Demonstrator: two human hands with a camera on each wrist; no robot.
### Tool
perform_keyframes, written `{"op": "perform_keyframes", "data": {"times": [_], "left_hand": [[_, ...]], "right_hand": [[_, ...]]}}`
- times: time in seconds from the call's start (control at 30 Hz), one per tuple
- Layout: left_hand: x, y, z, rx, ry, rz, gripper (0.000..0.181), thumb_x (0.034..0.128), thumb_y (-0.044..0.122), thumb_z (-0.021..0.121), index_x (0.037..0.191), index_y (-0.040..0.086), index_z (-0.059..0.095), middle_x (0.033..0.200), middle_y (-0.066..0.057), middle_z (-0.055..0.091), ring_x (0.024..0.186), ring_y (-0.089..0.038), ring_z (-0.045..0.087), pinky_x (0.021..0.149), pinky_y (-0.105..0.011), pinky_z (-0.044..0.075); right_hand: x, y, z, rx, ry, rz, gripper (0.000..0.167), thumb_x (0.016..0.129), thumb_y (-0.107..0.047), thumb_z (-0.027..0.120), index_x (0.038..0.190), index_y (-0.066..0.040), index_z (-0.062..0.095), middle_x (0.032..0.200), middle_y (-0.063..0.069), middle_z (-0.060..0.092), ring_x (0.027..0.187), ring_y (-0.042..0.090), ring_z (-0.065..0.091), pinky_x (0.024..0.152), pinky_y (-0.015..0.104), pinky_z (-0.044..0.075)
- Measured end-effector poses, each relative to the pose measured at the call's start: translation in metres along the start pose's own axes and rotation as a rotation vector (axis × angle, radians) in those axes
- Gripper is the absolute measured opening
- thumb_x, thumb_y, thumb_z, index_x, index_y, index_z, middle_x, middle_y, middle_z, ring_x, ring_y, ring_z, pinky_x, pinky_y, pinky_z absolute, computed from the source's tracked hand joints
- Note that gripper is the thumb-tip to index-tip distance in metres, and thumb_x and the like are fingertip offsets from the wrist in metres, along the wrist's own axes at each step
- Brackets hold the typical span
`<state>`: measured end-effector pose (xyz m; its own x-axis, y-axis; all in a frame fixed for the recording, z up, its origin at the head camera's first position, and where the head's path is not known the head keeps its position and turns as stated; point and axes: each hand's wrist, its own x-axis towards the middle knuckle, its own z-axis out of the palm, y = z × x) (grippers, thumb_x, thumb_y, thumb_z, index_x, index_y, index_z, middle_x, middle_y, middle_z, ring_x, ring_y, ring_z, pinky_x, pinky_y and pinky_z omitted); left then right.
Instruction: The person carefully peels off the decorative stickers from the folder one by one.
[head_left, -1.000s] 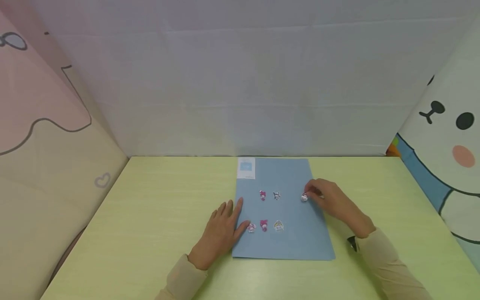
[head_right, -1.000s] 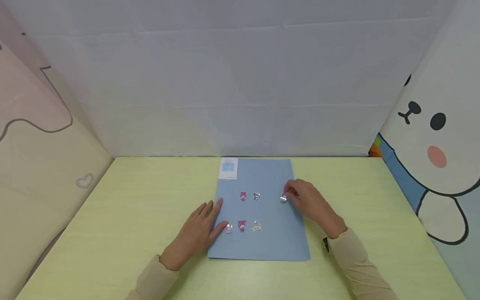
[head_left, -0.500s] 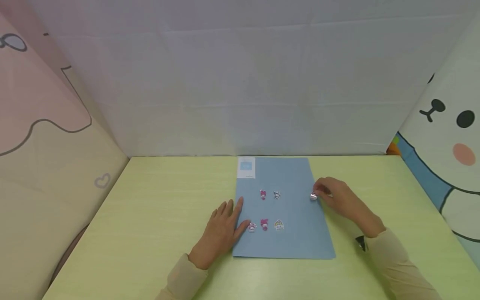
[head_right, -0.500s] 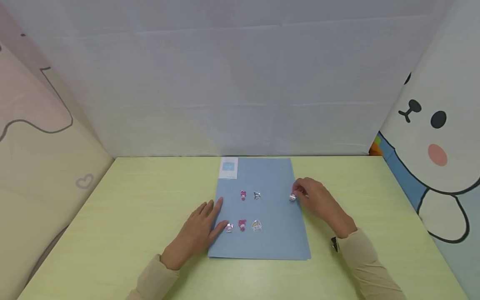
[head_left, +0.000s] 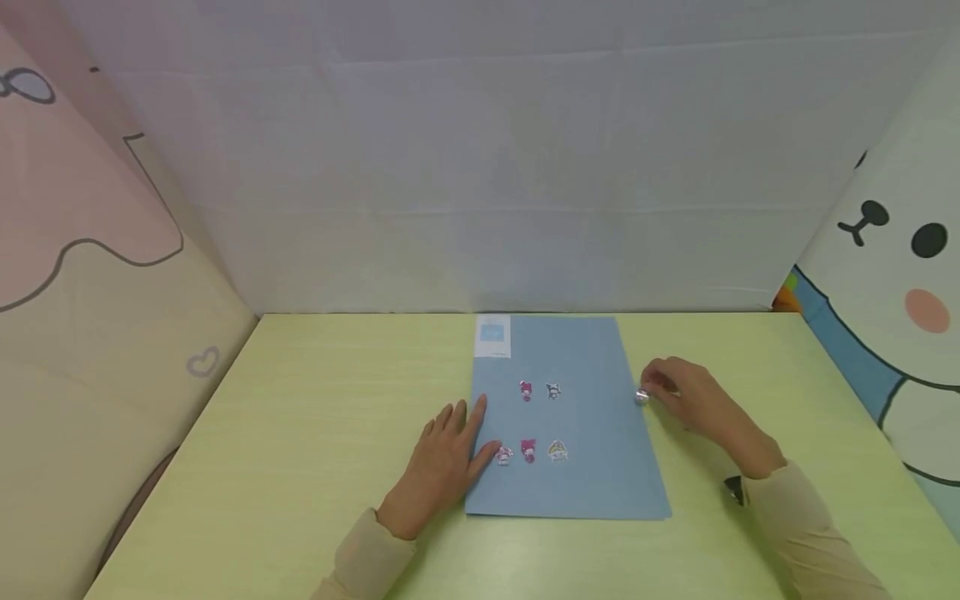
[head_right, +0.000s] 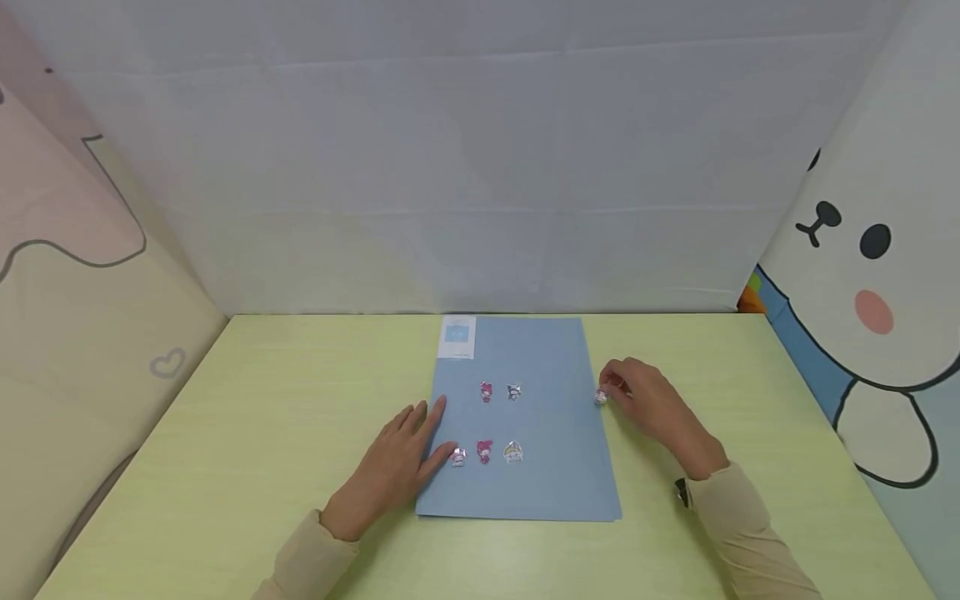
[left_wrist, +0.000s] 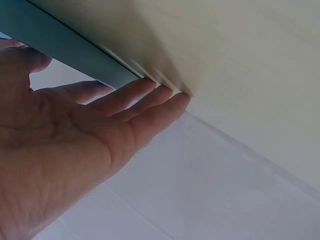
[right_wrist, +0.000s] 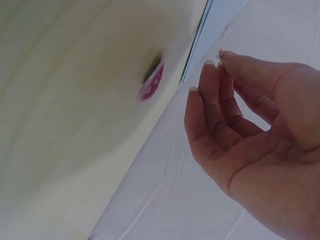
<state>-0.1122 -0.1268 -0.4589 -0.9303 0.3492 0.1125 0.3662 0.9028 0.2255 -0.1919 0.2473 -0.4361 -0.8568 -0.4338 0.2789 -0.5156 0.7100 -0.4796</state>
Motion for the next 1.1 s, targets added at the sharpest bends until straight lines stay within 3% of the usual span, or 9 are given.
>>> {"op": "perform_keyframes", "data": {"times": [0.13,0.37,0.63,1.1], "left_hand": [[-0.001,0.0,-0.001,0.001,-0.002,0.0,0.067,0.1024,0.04,0.06,0.155,0.004,0.043,0.144,-0.028,0.052,0.132,-0.048,0.05,0.105,-0.059,0.045],[0.0,-0.002,-0.001,0.012,0.016,0.016,0.066,0.1026,0.04,0.06,0.154,0.003,0.043,0.142,-0.029,0.053,0.13,-0.049,0.051,0.104,-0.059,0.045],[0.001,-0.003,0.002,0.015,0.051,0.041,0.065,0.1016,0.039,0.062,0.153,0.002,0.045,0.14,-0.03,0.054,0.128,-0.049,0.053,0.102,-0.059,0.047],[0.001,-0.002,0.002,0.007,0.01,0.016,0.066,0.1026,0.041,0.059,0.155,0.003,0.043,0.142,-0.029,0.052,0.131,-0.049,0.051,0.105,-0.059,0.045]], "right_hand": [[-0.003,0.002,-0.004,-0.002,-0.047,0.066,0.008,0.092,0.002,0.073,0.095,-0.004,0.069,0.087,0.0,0.066,0.083,0.02,0.064,0.077,0.043,0.056],[-0.004,0.006,-0.008,0.007,-0.066,0.07,0.007,0.093,0.003,0.07,0.094,-0.004,0.069,0.086,0.001,0.066,0.076,0.015,0.063,0.07,0.034,0.052],[-0.005,0.01,-0.012,0.014,-0.114,0.137,0.006,0.099,-0.004,0.065,0.095,-0.001,0.068,0.088,0.004,0.067,0.073,0.014,0.059,0.068,0.034,0.05],[-0.011,0.015,-0.015,0.12,-0.18,0.235,0.004,0.1,0.001,0.062,0.098,0.003,0.065,0.083,0.006,0.064,0.057,0.014,0.059,0.058,0.029,0.048]]}}
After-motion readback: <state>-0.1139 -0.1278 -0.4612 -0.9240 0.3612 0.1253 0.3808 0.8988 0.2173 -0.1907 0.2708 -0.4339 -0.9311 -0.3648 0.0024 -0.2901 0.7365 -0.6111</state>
